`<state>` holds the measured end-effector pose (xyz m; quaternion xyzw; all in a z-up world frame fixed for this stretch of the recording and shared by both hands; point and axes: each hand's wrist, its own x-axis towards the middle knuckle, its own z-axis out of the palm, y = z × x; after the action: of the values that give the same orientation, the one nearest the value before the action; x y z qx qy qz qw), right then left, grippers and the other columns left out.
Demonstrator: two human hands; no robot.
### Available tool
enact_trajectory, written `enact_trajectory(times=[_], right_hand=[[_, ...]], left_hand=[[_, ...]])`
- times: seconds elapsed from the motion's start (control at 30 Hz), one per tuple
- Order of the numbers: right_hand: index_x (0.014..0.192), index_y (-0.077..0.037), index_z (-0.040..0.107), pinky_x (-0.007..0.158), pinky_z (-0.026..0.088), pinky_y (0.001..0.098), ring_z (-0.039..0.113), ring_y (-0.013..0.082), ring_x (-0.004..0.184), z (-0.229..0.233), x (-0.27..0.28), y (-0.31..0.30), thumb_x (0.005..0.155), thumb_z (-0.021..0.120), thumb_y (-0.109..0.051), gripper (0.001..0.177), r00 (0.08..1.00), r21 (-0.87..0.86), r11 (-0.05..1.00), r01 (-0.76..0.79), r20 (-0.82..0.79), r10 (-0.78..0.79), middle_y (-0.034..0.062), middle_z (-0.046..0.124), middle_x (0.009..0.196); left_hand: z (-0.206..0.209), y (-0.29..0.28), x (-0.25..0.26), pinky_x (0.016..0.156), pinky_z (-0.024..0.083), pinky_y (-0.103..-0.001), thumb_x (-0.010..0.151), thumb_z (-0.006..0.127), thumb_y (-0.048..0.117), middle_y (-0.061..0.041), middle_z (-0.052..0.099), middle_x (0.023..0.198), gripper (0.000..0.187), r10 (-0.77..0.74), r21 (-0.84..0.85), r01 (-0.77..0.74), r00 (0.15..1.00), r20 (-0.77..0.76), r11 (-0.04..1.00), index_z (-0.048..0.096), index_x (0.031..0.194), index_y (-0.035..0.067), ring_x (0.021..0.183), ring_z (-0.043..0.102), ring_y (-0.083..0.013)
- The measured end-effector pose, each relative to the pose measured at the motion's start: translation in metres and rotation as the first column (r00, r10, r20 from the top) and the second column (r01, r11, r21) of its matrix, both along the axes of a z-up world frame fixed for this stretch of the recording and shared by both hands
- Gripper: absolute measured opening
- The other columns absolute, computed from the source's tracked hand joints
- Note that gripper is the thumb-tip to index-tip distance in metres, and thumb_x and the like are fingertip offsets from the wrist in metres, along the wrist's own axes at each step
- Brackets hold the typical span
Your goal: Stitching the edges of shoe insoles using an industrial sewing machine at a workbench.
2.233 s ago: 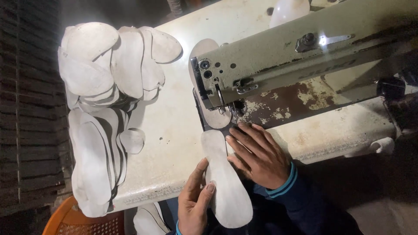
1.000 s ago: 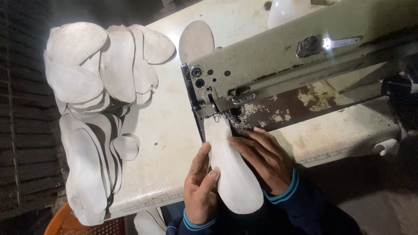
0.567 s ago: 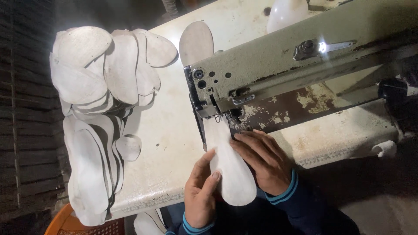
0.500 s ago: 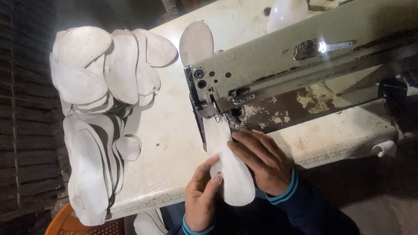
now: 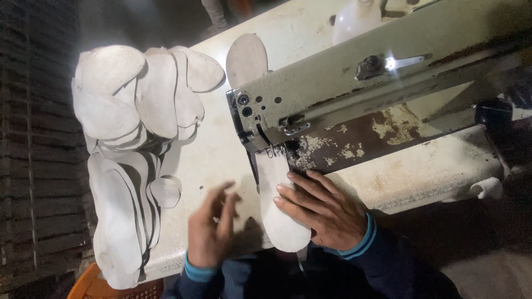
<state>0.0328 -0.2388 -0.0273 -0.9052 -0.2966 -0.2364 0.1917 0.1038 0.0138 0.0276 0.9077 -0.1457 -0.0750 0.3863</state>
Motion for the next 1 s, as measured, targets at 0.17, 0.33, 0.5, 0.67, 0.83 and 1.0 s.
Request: enact_trajectory(times=[0.17, 0.33, 0.5, 0.67, 0.83, 1.0], right_hand=[[0.136, -0.008, 0.064, 0.117, 0.045, 0.059, 0.055, 0.0392, 0.139, -0.003, -0.001, 0.001, 0.063, 0.058, 0.011, 0.076, 1.0, 0.049, 0.999, -0.008, 0.006, 0.008, 0.0124, 0.063, 0.143], [0.134, -0.009, 0.066, 0.115, 0.045, 0.057, 0.054, 0.0377, 0.139, -0.001, -0.002, 0.002, 0.059, 0.071, -0.001, 0.076, 1.0, 0.02, 1.0, 0.017, -0.014, -0.017, 0.0105, 0.062, 0.144], [0.137, -0.007, 0.062, 0.117, 0.044, 0.0595, 0.051, 0.0402, 0.141, -0.005, -0.002, 0.0, 0.063, 0.067, -0.006, 0.074, 1.0, 0.039, 0.999, -0.003, -0.005, 0.003, 0.0127, 0.059, 0.147], [0.134, -0.007, 0.065, 0.117, 0.047, 0.0587, 0.053, 0.0403, 0.139, -0.008, -0.001, 0.0, 0.079, 0.071, -0.009, 0.056, 1.0, 0.072, 0.997, -0.007, 0.005, 0.006, 0.0124, 0.061, 0.144], [0.133, -0.009, 0.066, 0.117, 0.047, 0.0558, 0.055, 0.0378, 0.138, -0.009, -0.003, 0.001, 0.094, 0.067, -0.017, 0.04, 0.999, 0.069, 0.997, 0.038, 0.025, -0.04, 0.0108, 0.062, 0.144], [0.131, -0.008, 0.068, 0.114, 0.049, 0.0559, 0.058, 0.0376, 0.135, -0.008, -0.002, 0.003, 0.096, 0.067, -0.018, 0.036, 0.998, 0.101, 0.994, 0.042, 0.036, -0.046, 0.0112, 0.065, 0.14]], left_hand=[[-0.012, -0.022, 0.075, 0.085, 0.064, -0.037, 0.1, 0.059, 0.006, -0.018, 0.07, 0.121, 0.028, -0.138, 0.018, 0.141, 0.926, 0.352, 0.99, 0.062, 0.128, 0.004, 0.107, 0.07, -0.0297], [-0.064, -0.054, 0.161, 0.13, 0.026, -0.052, 0.091, 0.041, -0.005, -0.021, 0.047, 0.158, 0.065, -0.387, 0.21, 0.325, 0.749, 0.537, 0.922, 0.042, 0.155, 0.007, 0.147, 0.045, -0.0377], [-0.126, -0.048, 0.217, 0.123, 0.011, -0.061, 0.104, 0.029, 0.05, -0.006, 0.019, 0.171, 0.061, -0.33, 0.554, 0.15, 0.913, 0.241, 0.819, 0.031, 0.161, 0.027, 0.158, 0.013, -0.0305], [-0.069, -0.034, 0.174, 0.122, 0.018, -0.061, 0.106, 0.031, 0.029, -0.013, 0.034, 0.165, 0.051, -0.254, 0.535, 0.078, 0.931, 0.263, 0.841, 0.046, 0.151, 0.012, 0.153, 0.028, -0.0343], [-0.046, 0.0, 0.107, 0.12, 0.025, -0.06, 0.107, 0.04, 0.042, -0.019, 0.052, 0.154, 0.052, -0.315, 0.493, 0.107, 0.878, 0.361, 0.863, 0.056, 0.142, 0.008, 0.146, 0.042, -0.0406], [-0.048, 0.036, 0.029, 0.117, 0.034, -0.059, 0.102, 0.051, 0.042, -0.016, 0.058, 0.143, 0.046, -0.287, 0.504, 0.028, 0.848, 0.445, 0.863, 0.059, 0.132, 0.008, 0.131, 0.054, -0.0337]])
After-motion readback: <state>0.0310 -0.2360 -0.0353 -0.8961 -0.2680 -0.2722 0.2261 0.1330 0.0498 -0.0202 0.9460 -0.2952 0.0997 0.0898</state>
